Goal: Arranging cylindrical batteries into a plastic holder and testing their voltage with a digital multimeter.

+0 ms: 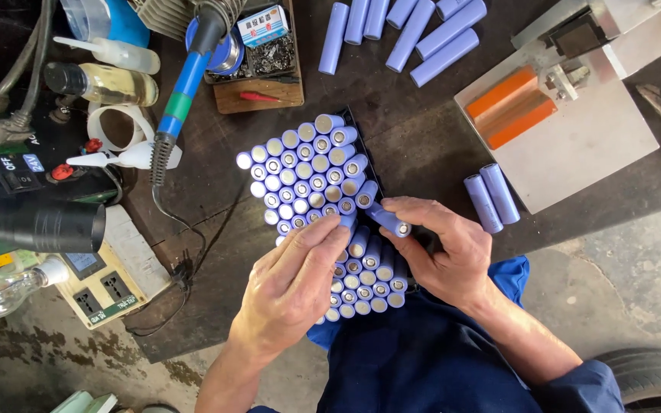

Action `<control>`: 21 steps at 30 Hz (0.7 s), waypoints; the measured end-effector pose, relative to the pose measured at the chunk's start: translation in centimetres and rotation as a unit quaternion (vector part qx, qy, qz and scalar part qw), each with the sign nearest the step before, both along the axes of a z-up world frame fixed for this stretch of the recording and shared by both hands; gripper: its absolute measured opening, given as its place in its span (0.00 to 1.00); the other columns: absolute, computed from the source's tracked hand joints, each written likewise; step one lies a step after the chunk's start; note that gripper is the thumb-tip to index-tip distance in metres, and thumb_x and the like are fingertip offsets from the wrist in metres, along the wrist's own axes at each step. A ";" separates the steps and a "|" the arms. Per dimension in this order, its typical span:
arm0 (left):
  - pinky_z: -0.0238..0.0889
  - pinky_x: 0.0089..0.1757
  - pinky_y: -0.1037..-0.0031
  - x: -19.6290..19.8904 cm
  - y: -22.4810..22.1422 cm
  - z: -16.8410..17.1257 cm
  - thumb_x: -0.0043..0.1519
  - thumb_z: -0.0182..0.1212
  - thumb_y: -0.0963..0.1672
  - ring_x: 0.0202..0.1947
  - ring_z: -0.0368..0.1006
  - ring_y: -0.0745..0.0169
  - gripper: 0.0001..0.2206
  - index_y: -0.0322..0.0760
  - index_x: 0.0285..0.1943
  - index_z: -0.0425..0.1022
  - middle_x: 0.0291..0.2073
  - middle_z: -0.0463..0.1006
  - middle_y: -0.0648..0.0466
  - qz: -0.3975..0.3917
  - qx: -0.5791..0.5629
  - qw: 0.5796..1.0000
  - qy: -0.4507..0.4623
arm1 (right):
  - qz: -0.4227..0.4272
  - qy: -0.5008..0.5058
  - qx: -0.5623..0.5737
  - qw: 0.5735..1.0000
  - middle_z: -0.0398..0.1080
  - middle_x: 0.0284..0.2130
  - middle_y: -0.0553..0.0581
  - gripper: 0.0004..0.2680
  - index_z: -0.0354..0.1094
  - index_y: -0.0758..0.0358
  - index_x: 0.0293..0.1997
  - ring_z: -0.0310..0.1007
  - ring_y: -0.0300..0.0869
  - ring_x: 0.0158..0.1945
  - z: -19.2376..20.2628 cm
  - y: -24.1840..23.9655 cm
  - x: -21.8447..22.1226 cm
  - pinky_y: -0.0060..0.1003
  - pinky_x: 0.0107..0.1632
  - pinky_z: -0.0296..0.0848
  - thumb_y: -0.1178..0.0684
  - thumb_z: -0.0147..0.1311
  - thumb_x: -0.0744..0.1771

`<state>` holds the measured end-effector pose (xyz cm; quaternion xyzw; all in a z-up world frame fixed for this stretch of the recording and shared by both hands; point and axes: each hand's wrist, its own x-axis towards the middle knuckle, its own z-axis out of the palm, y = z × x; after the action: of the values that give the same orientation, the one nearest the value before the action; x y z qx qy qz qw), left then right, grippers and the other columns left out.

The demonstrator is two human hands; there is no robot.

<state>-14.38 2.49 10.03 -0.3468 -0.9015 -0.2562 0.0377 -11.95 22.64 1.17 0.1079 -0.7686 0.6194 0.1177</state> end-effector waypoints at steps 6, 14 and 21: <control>0.78 0.42 0.64 0.4 0.5 -1.2 0.66 0.64 0.34 0.40 0.79 0.48 0.05 0.22 0.48 0.78 0.49 0.78 0.40 0.002 -0.035 0.998 0.055 | 0.004 0.077 0.033 0.996 0.76 0.43 0.71 0.06 0.66 0.72 0.46 0.82 0.58 0.49 -0.7 -0.6 -0.2 0.45 0.55 0.84 0.68 0.59 0.67; 0.77 0.47 0.63 0.7 0.5 -0.9 0.66 0.58 0.32 0.46 0.77 0.49 0.07 0.22 0.51 0.77 0.51 0.76 0.42 -0.015 -0.083 0.995 0.058 | -0.015 0.099 0.067 0.993 0.76 0.45 0.71 0.06 0.68 0.70 0.48 0.83 0.55 0.49 -1.3 -0.7 0.3 0.40 0.51 0.85 0.66 0.60 0.68; 0.74 0.50 0.59 0.6 -0.1 -1.1 0.66 0.52 0.30 0.49 0.73 0.44 0.11 0.21 0.54 0.75 0.50 0.68 0.43 -0.001 -0.059 0.998 0.003 | 0.021 0.220 0.213 0.952 0.75 0.42 0.61 0.05 0.74 0.66 0.50 0.75 0.54 0.45 0.1 0.3 -1.7 0.47 0.47 0.78 0.60 0.59 0.70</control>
<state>-13.74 2.42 8.97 -0.3498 -0.9147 -0.2012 0.0200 -13.70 22.94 1.26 0.2804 -0.8351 0.4048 0.2450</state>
